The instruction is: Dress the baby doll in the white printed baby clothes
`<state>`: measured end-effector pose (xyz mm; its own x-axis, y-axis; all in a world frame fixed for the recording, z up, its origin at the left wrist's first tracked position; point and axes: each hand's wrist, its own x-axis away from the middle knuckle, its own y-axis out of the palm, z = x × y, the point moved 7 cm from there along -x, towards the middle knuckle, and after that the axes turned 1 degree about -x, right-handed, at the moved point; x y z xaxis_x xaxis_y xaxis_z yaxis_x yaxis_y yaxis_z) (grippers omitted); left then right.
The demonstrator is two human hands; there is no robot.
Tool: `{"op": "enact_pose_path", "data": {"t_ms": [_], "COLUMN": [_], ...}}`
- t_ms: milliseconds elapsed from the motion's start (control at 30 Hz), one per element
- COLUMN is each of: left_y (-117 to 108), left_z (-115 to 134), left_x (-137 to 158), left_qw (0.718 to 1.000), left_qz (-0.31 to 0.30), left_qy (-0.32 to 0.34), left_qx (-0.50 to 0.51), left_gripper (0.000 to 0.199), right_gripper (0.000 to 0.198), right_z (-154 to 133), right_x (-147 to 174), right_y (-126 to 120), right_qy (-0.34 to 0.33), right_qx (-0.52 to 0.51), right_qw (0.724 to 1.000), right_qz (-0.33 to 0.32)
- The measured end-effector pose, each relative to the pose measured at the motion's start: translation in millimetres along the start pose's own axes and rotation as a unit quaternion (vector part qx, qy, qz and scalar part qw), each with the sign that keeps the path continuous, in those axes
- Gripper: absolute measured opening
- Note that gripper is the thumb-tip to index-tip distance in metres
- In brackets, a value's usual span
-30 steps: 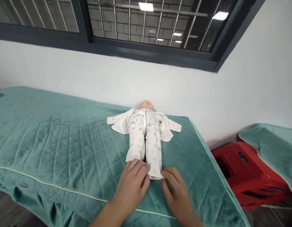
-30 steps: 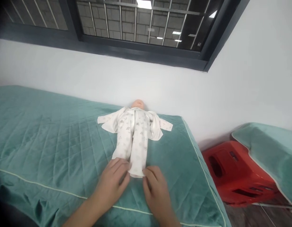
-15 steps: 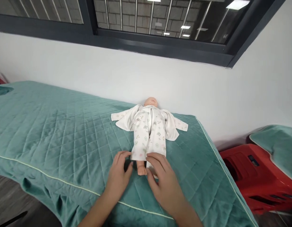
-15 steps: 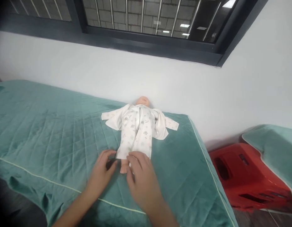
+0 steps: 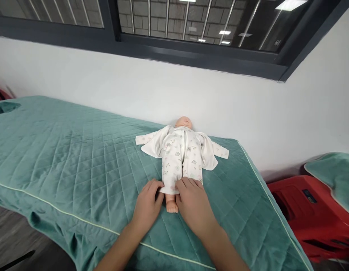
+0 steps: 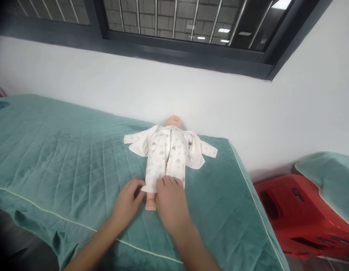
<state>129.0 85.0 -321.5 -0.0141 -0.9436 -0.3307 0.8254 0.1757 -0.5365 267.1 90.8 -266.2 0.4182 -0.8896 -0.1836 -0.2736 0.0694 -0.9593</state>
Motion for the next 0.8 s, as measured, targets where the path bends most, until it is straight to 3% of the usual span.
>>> {"op": "enact_pose_path", "data": {"t_ms": [200,433,667,800], "left_y": [-8.4,-30.0,-15.6,-17.7], "left_z": [11.9,36.1,8.7,4.5], "left_x": [11.7,41.9,59.4,61.9], "left_qw": [0.998,0.994,0.997,0.998], "left_qz": [0.016,0.052,0.029,0.002], "left_qy": [0.031,0.095,0.054,0.052], "left_qx": [0.044,-0.014,-0.054,-0.042], "left_gripper": [0.013,0.011,0.012,0.012], "right_gripper": [0.018,0.017,0.022,0.023], "right_z": [0.7,-9.5,-15.6,-18.5], "right_x": [0.4,42.6,55.9,59.7], "right_y": [-3.7,-36.0,-8.1,-11.6], "right_qy": [-0.011,-0.072,-0.093,-0.113], "right_qx": [-0.075,-0.140,-0.135,-0.159], "right_qw": [0.996,0.979,0.982,0.977], "right_qz": [0.045,0.126,0.090,0.083]}}
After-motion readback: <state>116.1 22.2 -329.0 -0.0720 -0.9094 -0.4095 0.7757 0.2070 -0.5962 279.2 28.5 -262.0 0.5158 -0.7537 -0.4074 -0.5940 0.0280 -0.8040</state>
